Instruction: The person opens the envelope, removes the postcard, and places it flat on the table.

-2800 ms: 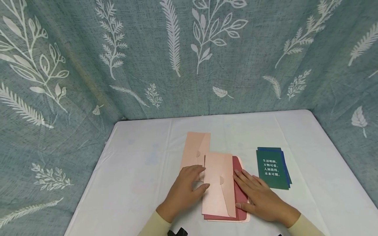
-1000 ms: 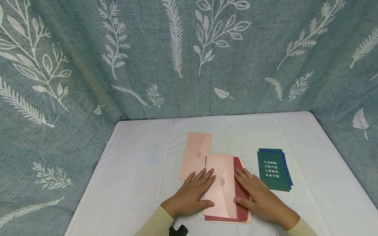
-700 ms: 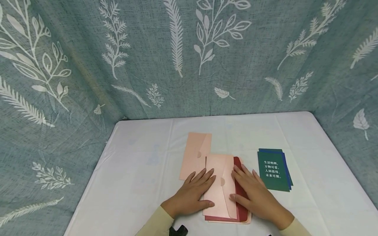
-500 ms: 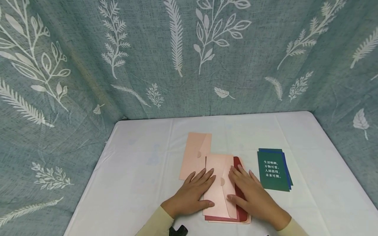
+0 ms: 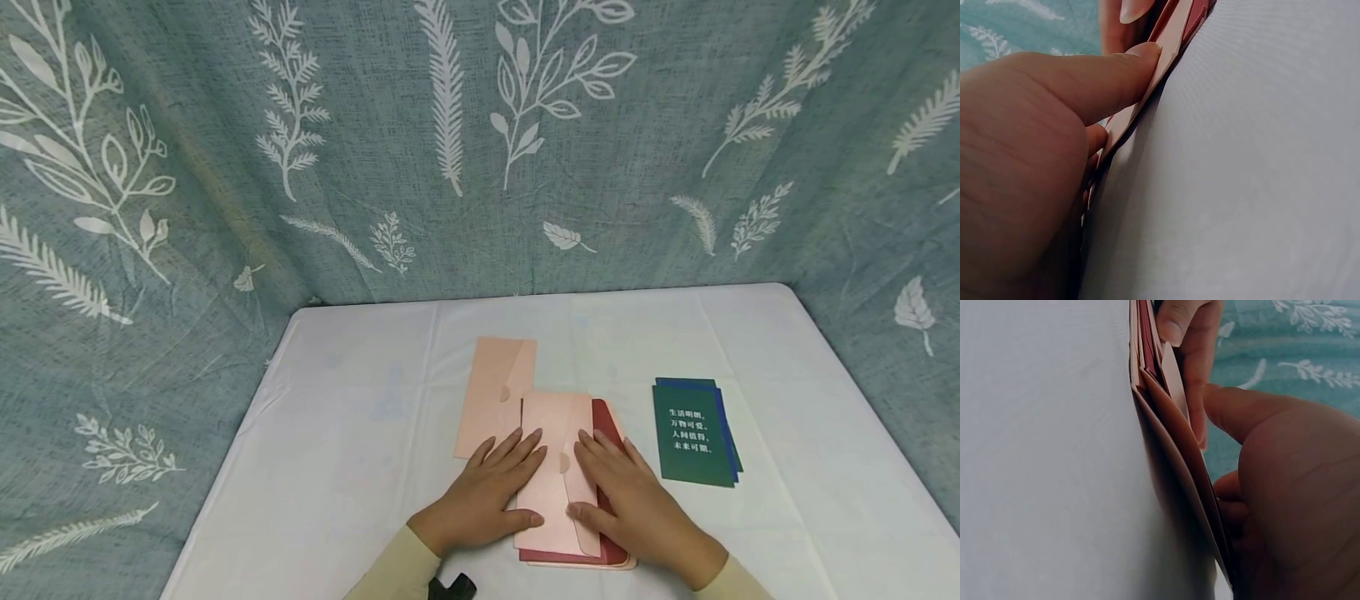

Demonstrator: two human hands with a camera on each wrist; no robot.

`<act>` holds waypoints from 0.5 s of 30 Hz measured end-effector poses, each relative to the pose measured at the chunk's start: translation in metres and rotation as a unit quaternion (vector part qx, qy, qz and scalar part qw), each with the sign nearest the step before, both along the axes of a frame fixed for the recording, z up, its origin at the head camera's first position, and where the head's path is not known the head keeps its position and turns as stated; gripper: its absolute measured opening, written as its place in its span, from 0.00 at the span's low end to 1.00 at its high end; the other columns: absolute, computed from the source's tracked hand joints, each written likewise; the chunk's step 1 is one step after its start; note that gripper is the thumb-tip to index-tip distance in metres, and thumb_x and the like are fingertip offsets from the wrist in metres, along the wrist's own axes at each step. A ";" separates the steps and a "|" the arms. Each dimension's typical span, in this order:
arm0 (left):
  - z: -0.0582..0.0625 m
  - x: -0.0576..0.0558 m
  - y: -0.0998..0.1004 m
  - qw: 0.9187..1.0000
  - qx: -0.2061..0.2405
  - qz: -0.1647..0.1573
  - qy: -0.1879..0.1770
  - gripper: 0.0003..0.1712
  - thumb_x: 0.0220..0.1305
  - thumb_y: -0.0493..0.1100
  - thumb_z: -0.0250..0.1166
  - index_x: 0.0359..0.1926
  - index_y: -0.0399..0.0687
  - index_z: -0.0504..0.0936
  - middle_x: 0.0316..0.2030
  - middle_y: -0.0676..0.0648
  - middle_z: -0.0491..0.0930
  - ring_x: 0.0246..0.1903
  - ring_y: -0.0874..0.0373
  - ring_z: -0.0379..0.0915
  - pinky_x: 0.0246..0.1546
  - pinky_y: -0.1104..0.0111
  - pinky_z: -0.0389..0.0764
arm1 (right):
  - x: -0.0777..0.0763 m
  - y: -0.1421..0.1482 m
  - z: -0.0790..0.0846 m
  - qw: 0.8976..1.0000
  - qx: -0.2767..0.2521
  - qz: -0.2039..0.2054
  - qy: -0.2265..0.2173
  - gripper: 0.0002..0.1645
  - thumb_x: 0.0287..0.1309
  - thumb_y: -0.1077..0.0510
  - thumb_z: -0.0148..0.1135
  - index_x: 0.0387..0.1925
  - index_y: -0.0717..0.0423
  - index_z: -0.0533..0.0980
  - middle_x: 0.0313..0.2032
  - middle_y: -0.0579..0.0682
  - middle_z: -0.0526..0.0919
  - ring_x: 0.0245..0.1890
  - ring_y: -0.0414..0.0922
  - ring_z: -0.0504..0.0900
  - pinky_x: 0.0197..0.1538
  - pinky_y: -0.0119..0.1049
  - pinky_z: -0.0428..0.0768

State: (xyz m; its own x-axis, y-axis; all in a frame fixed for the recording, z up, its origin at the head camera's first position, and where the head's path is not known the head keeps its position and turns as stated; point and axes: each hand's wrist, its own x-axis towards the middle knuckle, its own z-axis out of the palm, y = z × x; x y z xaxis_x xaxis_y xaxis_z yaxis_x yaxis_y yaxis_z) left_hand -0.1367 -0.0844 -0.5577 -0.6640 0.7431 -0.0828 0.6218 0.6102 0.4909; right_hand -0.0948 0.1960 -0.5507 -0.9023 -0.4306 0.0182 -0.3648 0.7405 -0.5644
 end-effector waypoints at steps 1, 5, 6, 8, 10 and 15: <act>0.000 0.000 0.000 1.000 0.001 0.000 0.000 0.50 0.78 0.67 0.61 0.88 0.48 0.56 0.88 0.54 0.41 0.85 0.52 0.34 0.80 0.43 0.40 | 0.000 0.000 0.000 1.000 0.003 -0.001 0.001 0.51 0.73 0.32 0.66 0.81 0.61 0.67 0.81 0.55 0.65 0.84 0.54 0.54 0.80 0.64 0.42; 0.001 0.000 0.000 1.000 0.004 0.000 -0.002 0.50 0.78 0.67 0.61 0.88 0.48 0.56 0.88 0.54 0.41 0.85 0.52 0.34 0.80 0.43 0.40 | 0.000 -0.003 -0.003 1.000 0.018 -0.003 0.016 0.52 0.72 0.30 0.65 0.81 0.62 0.67 0.81 0.57 0.65 0.83 0.55 0.56 0.80 0.65 0.42; 0.001 0.000 0.001 1.000 0.004 0.001 -0.003 0.50 0.78 0.67 0.61 0.88 0.48 0.56 0.88 0.54 0.41 0.85 0.52 0.33 0.80 0.43 0.39 | 0.000 -0.004 -0.004 1.000 0.023 -0.002 0.021 0.53 0.72 0.30 0.65 0.81 0.62 0.67 0.81 0.57 0.65 0.83 0.56 0.56 0.80 0.65 0.42; 0.001 0.000 0.001 1.000 0.004 0.000 -0.002 0.50 0.78 0.68 0.61 0.88 0.48 0.56 0.88 0.53 0.41 0.85 0.51 0.34 0.80 0.42 0.40 | 0.001 -0.006 -0.006 0.999 0.032 -0.002 0.031 0.53 0.72 0.30 0.65 0.81 0.63 0.67 0.81 0.58 0.64 0.83 0.57 0.57 0.79 0.66 0.42; 0.001 0.000 0.001 1.000 0.003 0.000 -0.001 0.51 0.77 0.67 0.61 0.88 0.49 0.56 0.88 0.53 0.41 0.85 0.51 0.33 0.80 0.42 0.40 | 0.001 -0.008 -0.007 0.999 0.036 -0.004 0.037 0.53 0.72 0.30 0.66 0.80 0.64 0.67 0.81 0.59 0.64 0.83 0.57 0.56 0.79 0.67 0.42; 0.002 0.000 0.001 1.000 0.000 0.000 -0.002 0.51 0.77 0.67 0.62 0.88 0.49 0.56 0.88 0.54 0.40 0.85 0.52 0.32 0.80 0.43 0.39 | 0.003 -0.012 -0.009 0.998 0.047 -0.006 0.051 0.54 0.72 0.30 0.64 0.81 0.65 0.66 0.82 0.59 0.62 0.83 0.57 0.56 0.79 0.68 0.42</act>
